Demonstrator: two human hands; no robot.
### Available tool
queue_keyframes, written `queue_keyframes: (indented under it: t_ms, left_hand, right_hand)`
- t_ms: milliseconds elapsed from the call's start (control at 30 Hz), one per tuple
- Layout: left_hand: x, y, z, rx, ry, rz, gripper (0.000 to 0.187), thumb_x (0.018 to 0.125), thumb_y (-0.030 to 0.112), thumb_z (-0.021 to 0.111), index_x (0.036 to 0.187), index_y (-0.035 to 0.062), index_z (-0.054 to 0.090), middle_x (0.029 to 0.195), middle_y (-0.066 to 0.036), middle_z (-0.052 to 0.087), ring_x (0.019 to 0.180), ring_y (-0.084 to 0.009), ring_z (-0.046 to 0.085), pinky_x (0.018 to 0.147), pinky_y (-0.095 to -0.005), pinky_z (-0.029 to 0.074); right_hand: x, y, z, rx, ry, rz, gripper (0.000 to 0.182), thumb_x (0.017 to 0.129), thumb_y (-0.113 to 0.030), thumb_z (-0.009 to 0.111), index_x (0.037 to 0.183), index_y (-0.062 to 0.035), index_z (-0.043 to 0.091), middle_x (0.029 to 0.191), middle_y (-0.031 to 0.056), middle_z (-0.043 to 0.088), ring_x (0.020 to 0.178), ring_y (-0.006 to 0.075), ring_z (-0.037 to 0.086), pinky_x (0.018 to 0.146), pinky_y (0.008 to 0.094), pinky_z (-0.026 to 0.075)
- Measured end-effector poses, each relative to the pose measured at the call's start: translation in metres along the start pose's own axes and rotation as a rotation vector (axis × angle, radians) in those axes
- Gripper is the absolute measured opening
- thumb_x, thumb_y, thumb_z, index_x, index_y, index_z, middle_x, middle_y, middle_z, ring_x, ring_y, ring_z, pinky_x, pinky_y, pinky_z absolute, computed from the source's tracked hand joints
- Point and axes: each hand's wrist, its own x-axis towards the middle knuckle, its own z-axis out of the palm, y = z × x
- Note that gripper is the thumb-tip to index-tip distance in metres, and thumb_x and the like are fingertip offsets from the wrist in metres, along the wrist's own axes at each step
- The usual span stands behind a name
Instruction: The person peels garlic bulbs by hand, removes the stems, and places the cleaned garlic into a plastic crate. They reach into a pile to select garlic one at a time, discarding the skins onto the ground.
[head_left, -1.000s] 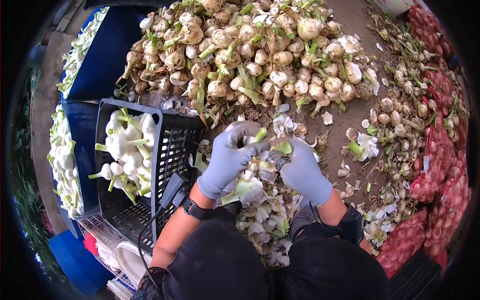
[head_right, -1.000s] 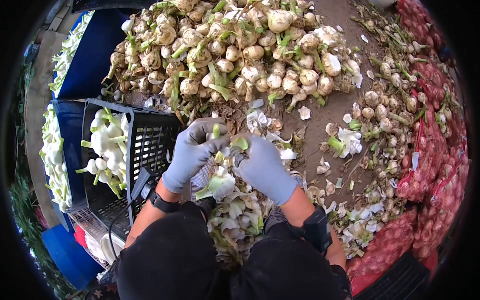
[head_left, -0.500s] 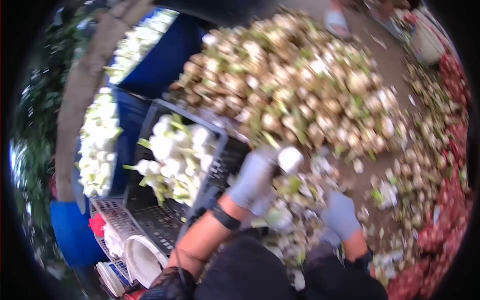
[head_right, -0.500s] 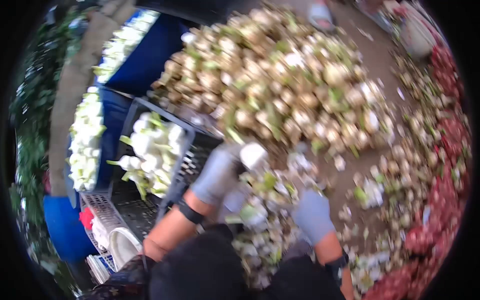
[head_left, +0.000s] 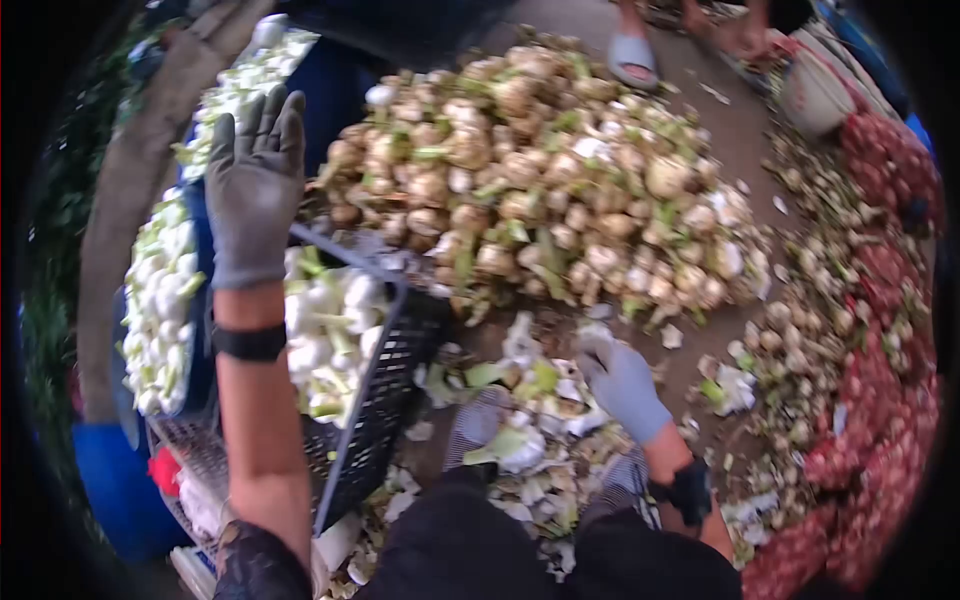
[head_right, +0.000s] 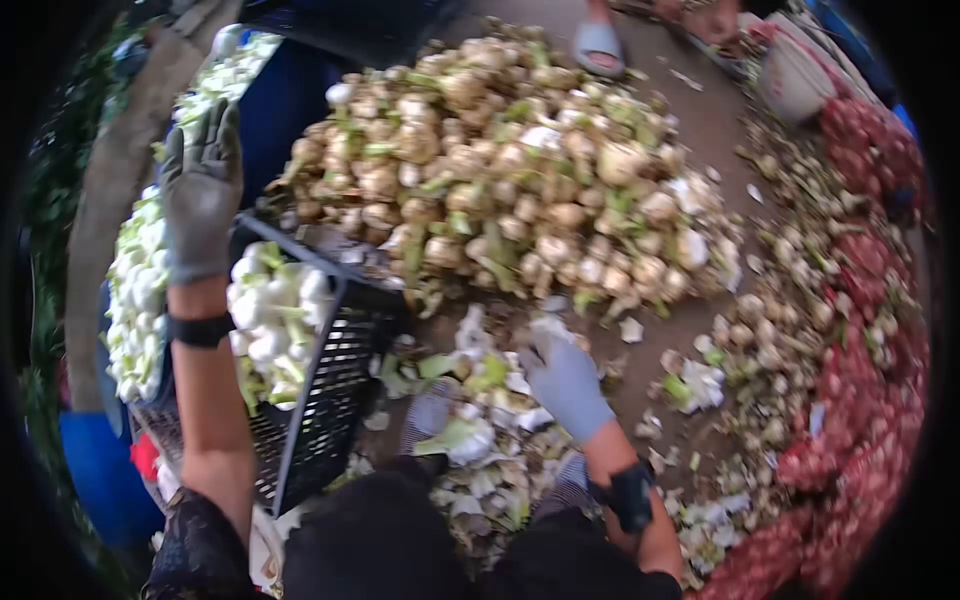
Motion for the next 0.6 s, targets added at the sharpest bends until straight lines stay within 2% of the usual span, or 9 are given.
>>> queue_keyframes:
  t_ms: [100, 167, 233, 300, 433, 500, 533, 567, 600]
  left_hand:
    - [-0.062, -0.061, 0.032, 0.737, -0.159, -0.032, 0.04, 0.103, 0.028, 0.045, 0.129, -0.0012, 0.053, 0.122, -0.014, 0.06, 0.096, -0.0238, 0.067, 0.082, -0.0303, 0.054]
    - [-0.103, -0.11, 0.046, 0.78, -0.25, -0.291, 0.038, 0.1, 0.027, 0.052, 0.127, 0.0, 0.055, 0.118, -0.014, 0.061, 0.09, -0.0202, 0.068, 0.073, -0.0299, 0.056]
    - [-0.126, -0.155, 0.023, 0.729, -0.18, -0.622, 0.04, 0.099, 0.028, 0.057, 0.128, 0.001, 0.056, 0.116, -0.013, 0.065, 0.088, -0.0179, 0.068, 0.071, -0.0272, 0.056]
    - [-0.145, -0.192, 0.002, 0.709, -0.167, -0.729, 0.04, 0.099, 0.029, 0.058, 0.128, 0.0024, 0.056, 0.115, -0.01, 0.066, 0.09, -0.0141, 0.066, 0.071, -0.0251, 0.054]
    - [-0.162, -0.225, -0.041, 0.674, -0.087, -0.807, 0.04, 0.098, 0.026, 0.059, 0.132, 0.005, 0.054, 0.118, -0.007, 0.064, 0.097, -0.0149, 0.064, 0.075, -0.0257, 0.053]
    - [-0.167, -0.229, -0.05, 0.696, -0.059, -0.856, 0.042, 0.097, 0.023, 0.059, 0.135, 0.0061, 0.052, 0.123, -0.007, 0.061, 0.104, -0.017, 0.063, 0.08, -0.0279, 0.054]
    - [-0.169, -0.234, -0.051, 0.869, -0.189, -0.571, 0.047, 0.092, 0.017, 0.062, 0.136, 0.0066, 0.051, 0.126, -0.011, 0.059, 0.11, -0.0215, 0.06, 0.089, -0.0308, 0.05]
    - [-0.172, -0.238, -0.051, 1.021, -0.317, -0.279, 0.052, 0.087, 0.012, 0.066, 0.137, 0.0072, 0.051, 0.128, -0.015, 0.057, 0.115, -0.026, 0.058, 0.098, -0.0338, 0.046]
    - [-0.168, -0.229, -0.04, 1.105, -0.447, -0.265, 0.063, 0.087, 0.011, 0.067, 0.145, 0.01, 0.043, 0.142, -0.007, 0.047, 0.134, -0.0209, 0.042, 0.103, -0.0341, 0.042]
  right_hand:
    - [0.042, 0.022, -0.008, -0.288, 0.294, -0.039, 0.025, 0.088, -0.025, 0.062, 0.108, -0.0113, 0.068, 0.101, 0.0172, 0.069, 0.09, 0.0375, 0.065, 0.079, 0.0462, 0.052]
    - [0.066, 0.027, -0.005, -0.445, 0.393, -0.117, 0.041, 0.088, -0.029, 0.064, 0.126, -0.0145, 0.059, 0.099, 0.0153, 0.07, 0.087, 0.0351, 0.067, 0.077, 0.0464, 0.052]
    - [0.087, 0.01, 0.002, -0.657, -0.123, 0.104, 0.057, 0.087, -0.026, 0.063, 0.141, -0.0206, 0.045, 0.093, 0.0122, 0.07, 0.083, 0.0334, 0.068, 0.074, 0.0469, 0.053]
    - [0.103, 0.039, 0.035, -0.795, -0.141, 0.216, 0.066, 0.087, -0.021, 0.061, 0.147, -0.0283, 0.036, 0.09, 0.0117, 0.07, 0.08, 0.0331, 0.069, 0.071, 0.047, 0.052]
    - [0.082, 0.062, 0.031, -0.367, 0.086, 0.196, 0.053, 0.086, -0.011, 0.058, 0.138, -0.0171, 0.05, 0.097, 0.0148, 0.07, 0.082, 0.034, 0.069, 0.076, 0.0429, 0.053]
    - [0.061, 0.07, 0.034, 0.077, 0.441, -0.012, 0.041, 0.081, -0.004, 0.058, 0.121, -0.0146, 0.064, 0.098, 0.0235, 0.067, 0.083, 0.0333, 0.067, 0.08, 0.0437, 0.052]
    - [0.044, 0.045, 0.019, 0.175, 0.421, 0.033, 0.027, 0.086, -0.002, 0.057, 0.109, -0.0094, 0.069, 0.101, 0.0182, 0.068, 0.085, 0.0221, 0.067, 0.075, 0.0361, 0.053]
    - [0.029, 0.027, 0.006, 0.167, 0.415, 0.043, 0.027, 0.086, -0.002, 0.057, 0.109, -0.0094, 0.069, 0.101, 0.0182, 0.068, 0.085, 0.0221, 0.067, 0.075, 0.0361, 0.053]
    - [0.015, 0.011, -0.007, 0.499, 0.205, 0.111, 0.026, 0.09, -0.004, 0.056, 0.113, -0.0078, 0.067, 0.101, 0.0144, 0.068, 0.084, 0.0177, 0.066, 0.074, 0.0311, 0.053]
